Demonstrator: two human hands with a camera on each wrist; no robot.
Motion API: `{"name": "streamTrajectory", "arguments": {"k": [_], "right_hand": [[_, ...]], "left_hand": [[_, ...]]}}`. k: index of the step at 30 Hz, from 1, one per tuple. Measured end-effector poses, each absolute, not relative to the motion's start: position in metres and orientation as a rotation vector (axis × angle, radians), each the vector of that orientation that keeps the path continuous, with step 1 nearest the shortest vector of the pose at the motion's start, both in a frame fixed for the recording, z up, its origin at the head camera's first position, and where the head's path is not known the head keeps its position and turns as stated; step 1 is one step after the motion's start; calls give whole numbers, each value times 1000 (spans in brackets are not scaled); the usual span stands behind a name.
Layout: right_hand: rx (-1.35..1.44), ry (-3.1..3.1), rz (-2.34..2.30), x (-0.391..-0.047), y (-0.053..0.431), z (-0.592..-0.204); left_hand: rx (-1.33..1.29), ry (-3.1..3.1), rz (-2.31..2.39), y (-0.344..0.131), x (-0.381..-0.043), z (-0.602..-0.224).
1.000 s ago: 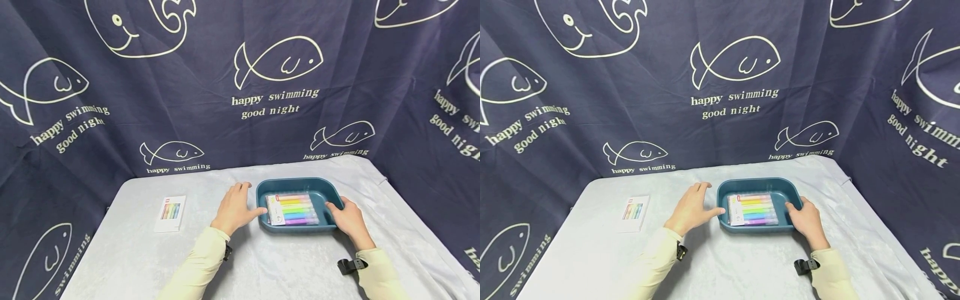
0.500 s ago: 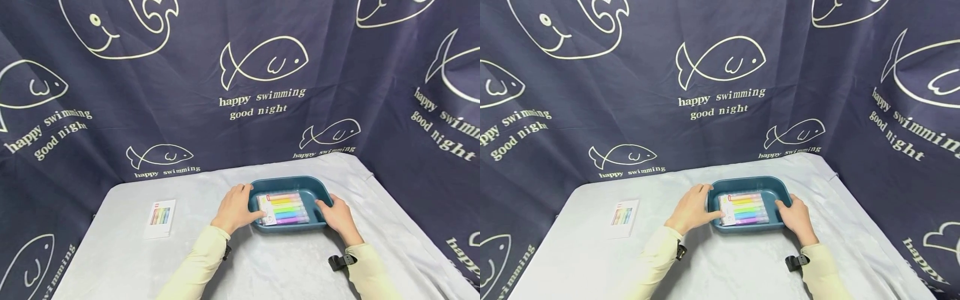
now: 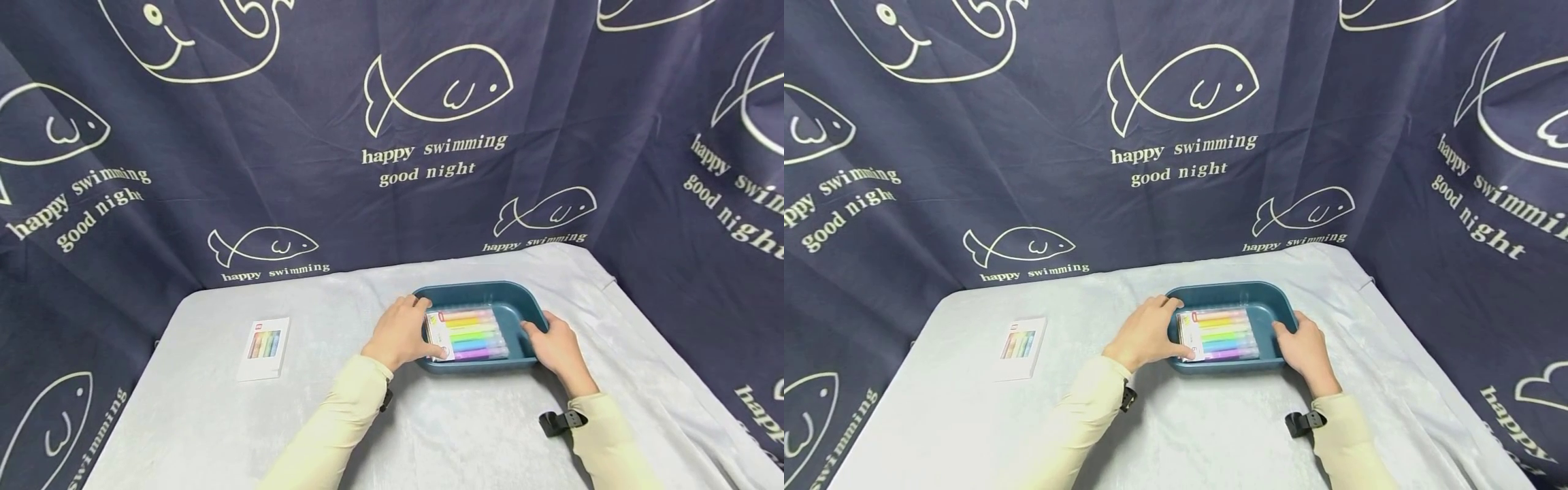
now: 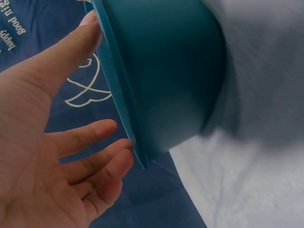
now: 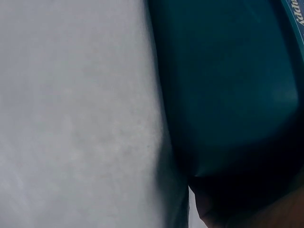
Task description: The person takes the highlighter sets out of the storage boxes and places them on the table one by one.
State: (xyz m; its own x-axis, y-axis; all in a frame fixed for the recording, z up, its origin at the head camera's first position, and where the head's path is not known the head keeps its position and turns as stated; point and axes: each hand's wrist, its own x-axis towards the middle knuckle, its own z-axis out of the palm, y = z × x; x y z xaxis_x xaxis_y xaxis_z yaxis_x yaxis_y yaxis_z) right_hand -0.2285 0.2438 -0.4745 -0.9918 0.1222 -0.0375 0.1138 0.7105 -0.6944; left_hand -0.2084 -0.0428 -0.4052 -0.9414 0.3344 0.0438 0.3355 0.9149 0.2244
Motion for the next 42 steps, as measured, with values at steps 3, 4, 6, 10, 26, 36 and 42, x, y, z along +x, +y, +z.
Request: {"name": "streamTrajectory", "arguments": {"k": [3, 4, 6, 10, 26, 36, 42], "right_hand": [[-186, -2884, 1186, -227, 244, -474], [-183, -2884, 1187, -227, 244, -474], [-180, -2886, 1185, -226, 244, -473], [-199, -2893, 1195, -227, 243, -472], [-193, -2904, 1184, -227, 243, -472], [-202, -2908, 1174, -228, 243, -474], [-202, -2915, 1173, -228, 242, -473]], "left_hand": [[-578, -3066, -313, -37, -210, -406], [-587, -3070, -290, -35, -210, -406], [-605, -3064, -232, -32, -211, -408], [-617, -3052, -127, -29, -213, -410], [-604, -3095, 47, -24, -216, -416], [-575, -3092, 95, -20, -215, -417], [-563, -3100, 105, -18, -216, -418]]}}
